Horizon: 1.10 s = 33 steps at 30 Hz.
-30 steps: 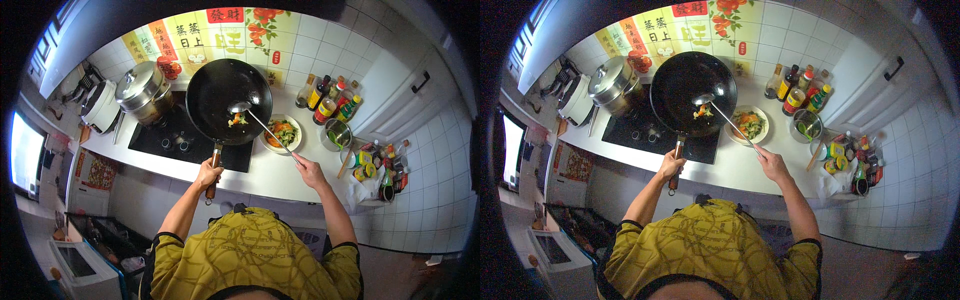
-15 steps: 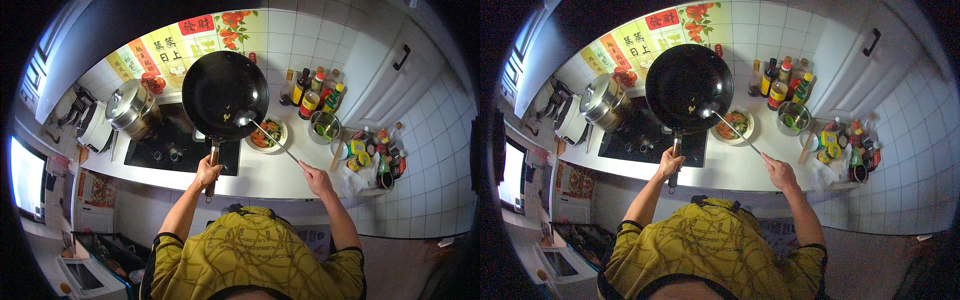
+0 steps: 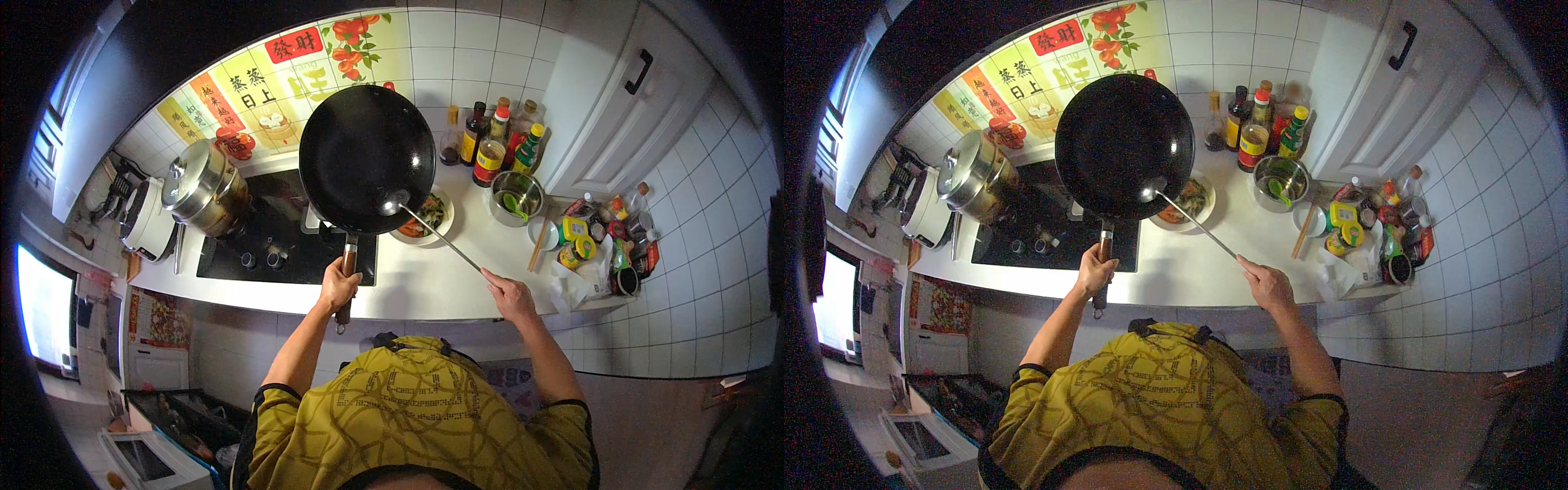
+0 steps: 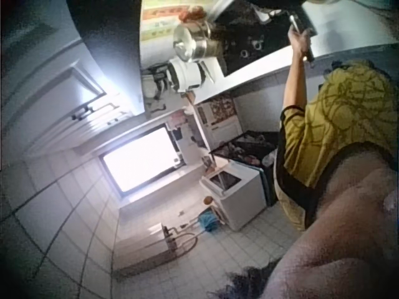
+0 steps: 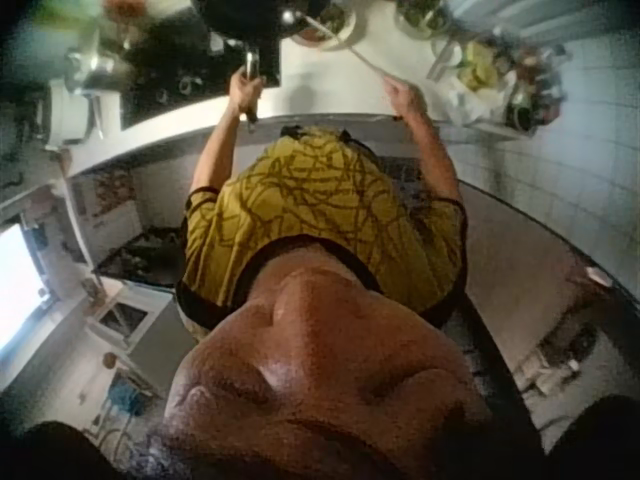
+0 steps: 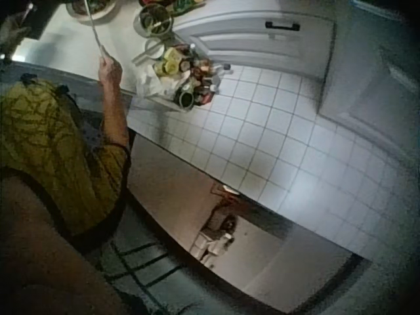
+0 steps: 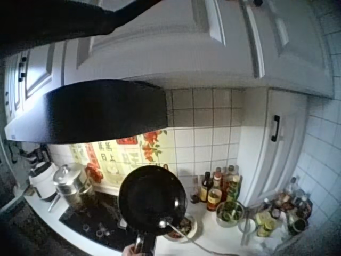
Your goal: The person stir-fries mixed vegetables in a wok on an electric stove, then transfers the cooked food into a white bowl. After serving, they rinse the wok with water and scrub it with a brush at the sink.
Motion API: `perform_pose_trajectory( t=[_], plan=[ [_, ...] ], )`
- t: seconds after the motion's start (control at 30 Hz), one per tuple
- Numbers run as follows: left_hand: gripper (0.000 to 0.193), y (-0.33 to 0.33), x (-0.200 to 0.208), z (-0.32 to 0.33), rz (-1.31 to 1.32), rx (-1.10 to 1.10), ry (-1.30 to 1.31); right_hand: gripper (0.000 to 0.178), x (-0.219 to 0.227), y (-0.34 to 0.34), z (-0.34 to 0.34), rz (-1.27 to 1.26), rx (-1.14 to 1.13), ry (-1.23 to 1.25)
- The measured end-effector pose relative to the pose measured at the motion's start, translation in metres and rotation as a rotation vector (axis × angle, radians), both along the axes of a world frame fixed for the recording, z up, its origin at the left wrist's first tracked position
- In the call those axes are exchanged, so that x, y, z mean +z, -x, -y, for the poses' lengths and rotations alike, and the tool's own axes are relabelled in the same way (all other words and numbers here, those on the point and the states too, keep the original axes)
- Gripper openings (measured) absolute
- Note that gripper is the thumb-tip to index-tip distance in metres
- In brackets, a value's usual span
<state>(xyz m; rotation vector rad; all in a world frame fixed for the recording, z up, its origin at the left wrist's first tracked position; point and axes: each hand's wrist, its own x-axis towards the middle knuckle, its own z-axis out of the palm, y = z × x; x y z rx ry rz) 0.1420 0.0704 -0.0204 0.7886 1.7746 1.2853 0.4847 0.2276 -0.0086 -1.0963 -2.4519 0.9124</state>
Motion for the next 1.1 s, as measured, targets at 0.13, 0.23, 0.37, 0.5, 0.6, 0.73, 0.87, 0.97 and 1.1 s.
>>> perform_pose_trajectory(
  t=[0.13,0.23,0.37,0.5,0.6,0.73,0.87,0.97,1.1],
  plan=[
    [0.02,-0.005,0.003,-0.003,-0.033,0.034,0.035,0.037,-0.011,0.005,-0.008,-0.174,-0.007,0.002],
    [0.02,-0.007,0.004,-0.005,-0.058,0.034,0.041,0.036,-0.01,0.025,-0.008,-0.199,-0.02,0.073],
    [0.02,-0.009,0.007,-0.006,-0.128,0.052,0.065,0.035,-0.009,0.022,-0.005,-0.139,-0.03,0.072],
    [0.02,-0.003,-0.004,-0.009,-0.223,0.05,0.052,0.035,-0.016,0.003,-0.003,-0.083,-0.058,0.054],
    [0.019,-0.005,0.002,-0.014,-0.23,0.071,0.044,0.035,-0.024,-0.012,-0.007,-0.087,-0.074,-0.061],
    [0.02,0.005,-0.009,-0.015,-0.325,0.126,0.068,0.034,-0.03,-0.033,-0.01,-0.108,-0.082,-0.124],
    [0.023,0.018,-0.023,-0.015,-0.432,0.153,0.09,0.035,-0.029,-0.047,-0.009,-0.103,-0.093,-0.157],
    [0.023,0.013,-0.017,-0.017,-0.445,0.155,0.085,0.035,-0.032,-0.05,-0.007,-0.098,-0.098,-0.119],
    [0.022,0.005,-0.012,-0.018,-0.489,0.17,0.086,0.036,-0.032,-0.029,-0.008,-0.183,-0.075,-0.059]
  ],
)
